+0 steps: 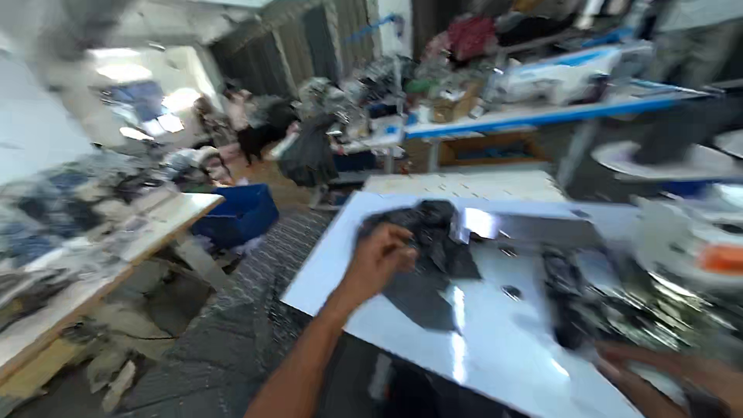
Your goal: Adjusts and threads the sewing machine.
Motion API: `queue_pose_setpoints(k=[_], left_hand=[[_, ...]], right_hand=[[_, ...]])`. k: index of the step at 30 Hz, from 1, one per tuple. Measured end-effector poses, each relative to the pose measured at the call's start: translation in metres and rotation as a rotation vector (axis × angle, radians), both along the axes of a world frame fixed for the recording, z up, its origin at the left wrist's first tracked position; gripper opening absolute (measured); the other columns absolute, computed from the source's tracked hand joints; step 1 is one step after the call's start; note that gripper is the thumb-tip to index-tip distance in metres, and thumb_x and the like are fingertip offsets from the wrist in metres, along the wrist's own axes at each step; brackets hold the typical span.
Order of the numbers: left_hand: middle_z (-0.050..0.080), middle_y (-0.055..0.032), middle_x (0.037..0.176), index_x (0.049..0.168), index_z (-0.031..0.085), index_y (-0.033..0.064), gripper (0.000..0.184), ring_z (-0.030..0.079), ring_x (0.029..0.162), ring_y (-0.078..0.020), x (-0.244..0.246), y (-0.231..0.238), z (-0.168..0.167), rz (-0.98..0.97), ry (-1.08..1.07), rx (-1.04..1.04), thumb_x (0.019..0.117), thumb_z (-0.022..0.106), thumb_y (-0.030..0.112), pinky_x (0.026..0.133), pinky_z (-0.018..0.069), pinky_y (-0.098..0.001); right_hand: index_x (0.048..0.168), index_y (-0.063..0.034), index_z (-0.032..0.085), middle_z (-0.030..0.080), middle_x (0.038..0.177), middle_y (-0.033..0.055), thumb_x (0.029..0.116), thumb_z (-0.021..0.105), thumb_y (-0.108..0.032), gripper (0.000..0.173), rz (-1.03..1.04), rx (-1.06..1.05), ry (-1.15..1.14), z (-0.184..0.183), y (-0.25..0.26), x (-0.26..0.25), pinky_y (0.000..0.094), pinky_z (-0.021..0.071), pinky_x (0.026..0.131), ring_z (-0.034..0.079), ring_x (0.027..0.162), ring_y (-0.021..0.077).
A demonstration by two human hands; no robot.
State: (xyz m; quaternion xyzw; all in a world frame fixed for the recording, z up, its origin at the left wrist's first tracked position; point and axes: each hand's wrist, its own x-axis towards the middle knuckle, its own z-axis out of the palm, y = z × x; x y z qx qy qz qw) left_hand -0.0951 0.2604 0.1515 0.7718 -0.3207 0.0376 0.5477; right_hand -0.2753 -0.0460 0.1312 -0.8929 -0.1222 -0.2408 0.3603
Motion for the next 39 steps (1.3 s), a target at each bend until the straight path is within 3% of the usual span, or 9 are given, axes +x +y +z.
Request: queue_pose_setpoints(k=[2, 4, 12, 16, 21, 24, 27, 31, 39], left_hand=[[0.070, -0.0084, 0.096, 0.137, 0.047, -0.0022, 0.035, 0.072, 0.082, -0.0154, -0.013, -0.031, -0.022, -0.101, 0.146, -0.103, 0.1027, 0.055, 0.001, 0.080, 0.0627, -0.0367], [0.072, -0.0031, 0.091, 0.134, 0.047, 0.0037, 0.035, 0.073, 0.081, -0.0149, -0.014, -0.051, -0.042, -0.168, 0.180, -0.209, 0.1008, 0.056, 0.000, 0.081, 0.0640, -0.0371], [0.073, 0.0036, 0.089, 0.130, 0.044, 0.0173, 0.039, 0.074, 0.078, -0.0130, -0.028, -0.065, -0.065, -0.288, 0.235, -0.299, 0.0990, 0.065, 0.009, 0.079, 0.0648, -0.0324], [0.073, 0.0005, 0.089, 0.134, 0.042, 0.0137, 0.029, 0.074, 0.078, -0.0120, -0.036, -0.062, -0.058, -0.280, 0.255, -0.251, 0.1067, 0.052, 0.013, 0.078, 0.0637, -0.0292], [0.075, -0.0096, 0.102, 0.139, 0.037, 0.0125, 0.047, 0.076, 0.092, -0.0253, -0.038, -0.050, -0.053, -0.322, 0.321, -0.305, 0.1098, 0.032, 0.049, 0.089, 0.0633, -0.0418], [0.071, 0.0013, 0.086, 0.137, 0.049, 0.0183, 0.045, 0.072, 0.073, -0.0135, -0.054, -0.026, -0.048, -0.279, 0.334, -0.306, 0.1094, 0.034, 0.051, 0.073, 0.0636, -0.0325], [0.066, 0.0043, 0.067, 0.119, 0.065, 0.0229, 0.045, 0.062, 0.051, -0.0066, -0.072, 0.012, -0.058, -0.197, 0.388, -0.194, 0.1037, 0.043, 0.059, 0.050, 0.0571, -0.0236], [0.072, -0.0016, 0.088, 0.113, 0.067, 0.0118, 0.020, 0.068, 0.064, -0.0137, -0.067, 0.034, -0.085, 0.151, 0.176, 0.268, 0.0989, 0.064, 0.026, 0.055, 0.0595, -0.0297], [0.069, -0.0098, 0.112, 0.118, 0.069, 0.0061, 0.020, 0.069, 0.087, -0.0199, -0.015, -0.011, -0.095, 0.395, -0.046, 0.267, 0.1036, 0.059, 0.016, 0.074, 0.0613, -0.0417]], right_hand=[[0.108, -0.0088, 0.077, 0.074, 0.093, 0.0073, 0.0954, 0.065, -0.034, 0.031, -0.139, -0.014, -0.062, -0.027, -0.016, 0.006, 0.0359, 0.0520, 0.056, 0.061, 0.064, 0.0130], [0.108, -0.0178, 0.078, 0.073, 0.092, -0.0044, 0.0935, 0.066, -0.038, 0.027, -0.200, -0.017, -0.058, -0.029, -0.016, 0.011, 0.0307, 0.0517, 0.056, 0.059, 0.063, 0.0044], [0.119, -0.0126, 0.075, 0.076, 0.108, -0.0046, 0.0882, 0.081, -0.028, 0.035, 0.072, 0.164, 0.050, -0.027, 0.016, 0.054, 0.0209, 0.0464, 0.058, 0.055, 0.063, -0.0004], [0.125, -0.0101, 0.072, 0.075, 0.111, -0.0024, 0.0872, 0.082, -0.030, 0.044, 0.156, 0.207, 0.077, -0.032, 0.036, 0.074, 0.0236, 0.0487, 0.064, 0.057, 0.069, 0.0024], [0.127, -0.0122, 0.071, 0.075, 0.112, -0.0051, 0.0867, 0.083, -0.028, 0.045, 0.124, 0.265, 0.125, -0.044, 0.037, 0.068, 0.0203, 0.0442, 0.057, 0.054, 0.063, -0.0001], [0.122, -0.0151, 0.072, 0.076, 0.107, -0.0074, 0.0903, 0.078, -0.030, 0.035, 0.058, 0.286, 0.172, -0.059, 0.026, 0.046, 0.0194, 0.0429, 0.052, 0.054, 0.059, -0.0012], [0.114, -0.0161, 0.074, 0.075, 0.101, -0.0074, 0.0933, 0.074, -0.026, 0.023, -0.026, 0.218, 0.185, -0.073, 0.003, 0.020, 0.0216, 0.0464, 0.054, 0.056, 0.062, 0.0000], [0.108, -0.0187, 0.076, 0.071, 0.088, -0.0110, 0.0950, 0.069, -0.029, 0.018, -0.135, 0.128, 0.177, -0.085, -0.025, -0.006, 0.0214, 0.0448, 0.052, 0.052, 0.058, -0.0011], [0.106, -0.0221, 0.076, 0.066, 0.082, -0.0160, 0.0951, 0.064, -0.036, 0.022, -0.201, 0.098, 0.086, -0.080, -0.028, -0.039, 0.0172, 0.0391, 0.047, 0.046, 0.055, -0.0052]])
